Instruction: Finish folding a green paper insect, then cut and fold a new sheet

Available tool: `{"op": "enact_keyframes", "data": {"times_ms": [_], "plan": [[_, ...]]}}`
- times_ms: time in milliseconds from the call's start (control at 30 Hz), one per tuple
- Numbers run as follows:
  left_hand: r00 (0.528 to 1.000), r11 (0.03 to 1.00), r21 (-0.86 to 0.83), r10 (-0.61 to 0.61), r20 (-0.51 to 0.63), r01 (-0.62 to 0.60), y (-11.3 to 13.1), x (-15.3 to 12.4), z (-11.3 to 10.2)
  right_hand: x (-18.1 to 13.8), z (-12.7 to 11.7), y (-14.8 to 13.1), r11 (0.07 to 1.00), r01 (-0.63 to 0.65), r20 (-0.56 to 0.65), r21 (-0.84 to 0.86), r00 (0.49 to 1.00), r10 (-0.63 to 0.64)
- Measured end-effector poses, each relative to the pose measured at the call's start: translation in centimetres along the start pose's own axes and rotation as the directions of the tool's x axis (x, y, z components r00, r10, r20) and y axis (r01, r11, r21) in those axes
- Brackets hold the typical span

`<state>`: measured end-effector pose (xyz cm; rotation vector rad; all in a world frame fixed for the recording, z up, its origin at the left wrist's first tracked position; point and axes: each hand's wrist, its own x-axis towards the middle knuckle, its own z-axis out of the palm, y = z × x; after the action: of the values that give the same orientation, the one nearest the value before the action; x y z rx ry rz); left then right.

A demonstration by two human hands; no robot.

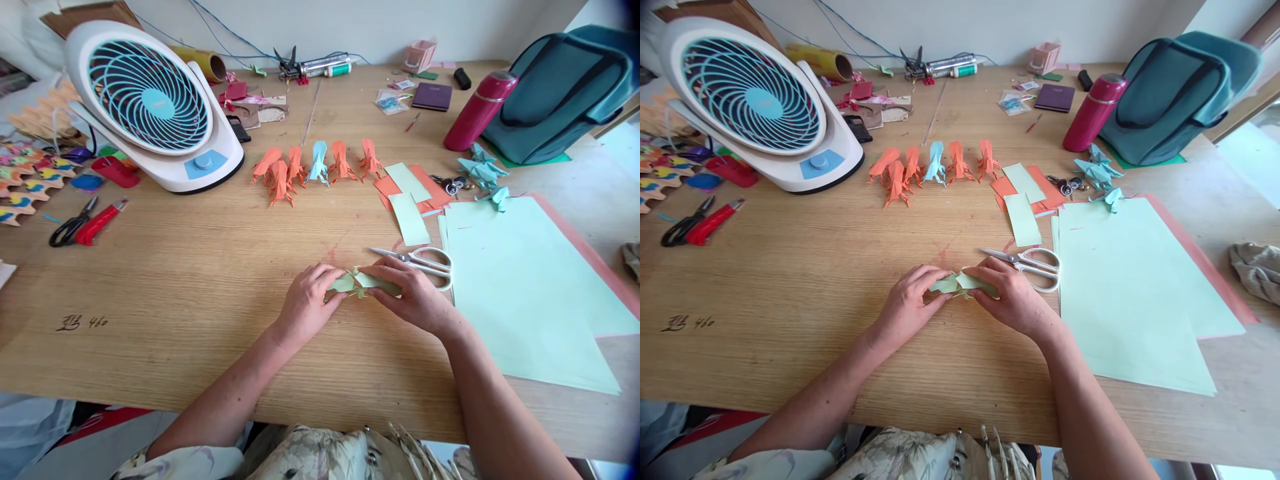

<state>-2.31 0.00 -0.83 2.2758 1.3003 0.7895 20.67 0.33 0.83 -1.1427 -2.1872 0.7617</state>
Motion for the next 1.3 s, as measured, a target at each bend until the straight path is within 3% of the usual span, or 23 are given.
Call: {"op": "enact_keyframes", "data": {"times_ms": [367,633,1300], "plan": [[0.997,0.998,-0.044,-0.033,0.066,0.036,0.5,-0.3,-0.3,0.1,0.4,-0.2,0.996,0.014,-0.041,-0.092,0.999,-0.018],[0.999,0.997,-0.076,0.015,0.036,-0.013,0.3,-0.3,-0.1,0.0,0.9,0.0,0.998,0.026,0.018,-0.054,1.0,-0.026],[1.0,0.97,-0.244,-0.016,-0.01,0.013,0.6,-0.2,-0.6,0.4,1.6,-0.2,0.997,0.069,-0.157,0.041,0.986,-0.062]]}}
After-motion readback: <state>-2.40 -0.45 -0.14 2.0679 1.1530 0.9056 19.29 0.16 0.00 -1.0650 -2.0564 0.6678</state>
